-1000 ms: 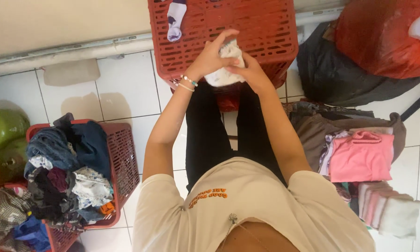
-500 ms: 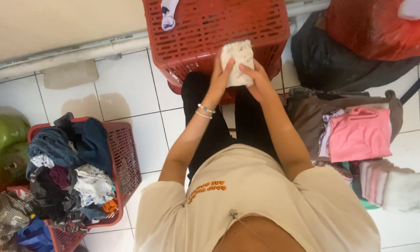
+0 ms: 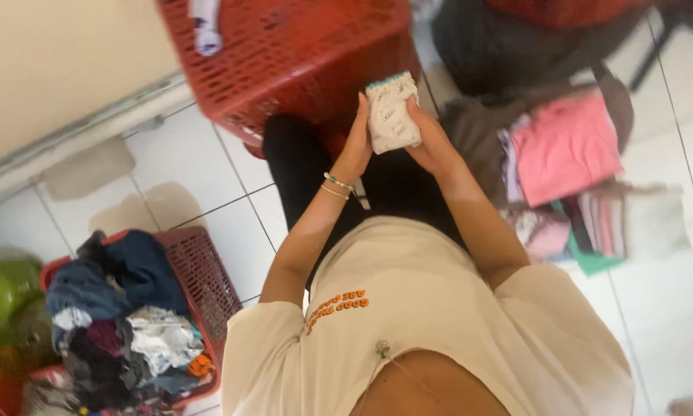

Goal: The person folds a pair of pants, a shirt, and socks on a red basket before spraying a stack of clothes with liquid and opening a red plastic bag.

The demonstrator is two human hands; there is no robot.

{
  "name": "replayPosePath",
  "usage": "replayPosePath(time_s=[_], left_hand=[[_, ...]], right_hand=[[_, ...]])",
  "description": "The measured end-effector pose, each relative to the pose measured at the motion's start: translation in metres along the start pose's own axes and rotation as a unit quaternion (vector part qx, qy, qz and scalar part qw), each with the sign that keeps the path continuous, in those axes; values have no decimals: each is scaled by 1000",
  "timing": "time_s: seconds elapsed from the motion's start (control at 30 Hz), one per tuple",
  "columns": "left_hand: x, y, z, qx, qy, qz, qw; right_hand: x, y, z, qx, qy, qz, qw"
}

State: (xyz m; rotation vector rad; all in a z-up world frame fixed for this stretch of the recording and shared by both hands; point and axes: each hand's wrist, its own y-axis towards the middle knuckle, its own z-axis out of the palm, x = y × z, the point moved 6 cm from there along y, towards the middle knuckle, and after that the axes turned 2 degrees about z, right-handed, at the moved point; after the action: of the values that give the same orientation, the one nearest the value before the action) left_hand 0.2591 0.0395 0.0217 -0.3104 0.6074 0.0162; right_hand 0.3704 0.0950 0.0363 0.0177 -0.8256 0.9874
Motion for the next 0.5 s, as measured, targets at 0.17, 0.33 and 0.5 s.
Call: replayPosePath(time_s=[0.17, 0.33, 0.5], left_hand=[[36, 6, 20, 66, 255, -11, 965], [110, 23, 27, 116, 334, -121, 928], [166, 23, 49, 114, 333, -117, 929]], right_hand=[[4, -62, -65, -41, 40, -10, 998], [30, -145, -54, -167, -32, 11, 985], [-7, -197, -110, -251, 71, -109, 959]])
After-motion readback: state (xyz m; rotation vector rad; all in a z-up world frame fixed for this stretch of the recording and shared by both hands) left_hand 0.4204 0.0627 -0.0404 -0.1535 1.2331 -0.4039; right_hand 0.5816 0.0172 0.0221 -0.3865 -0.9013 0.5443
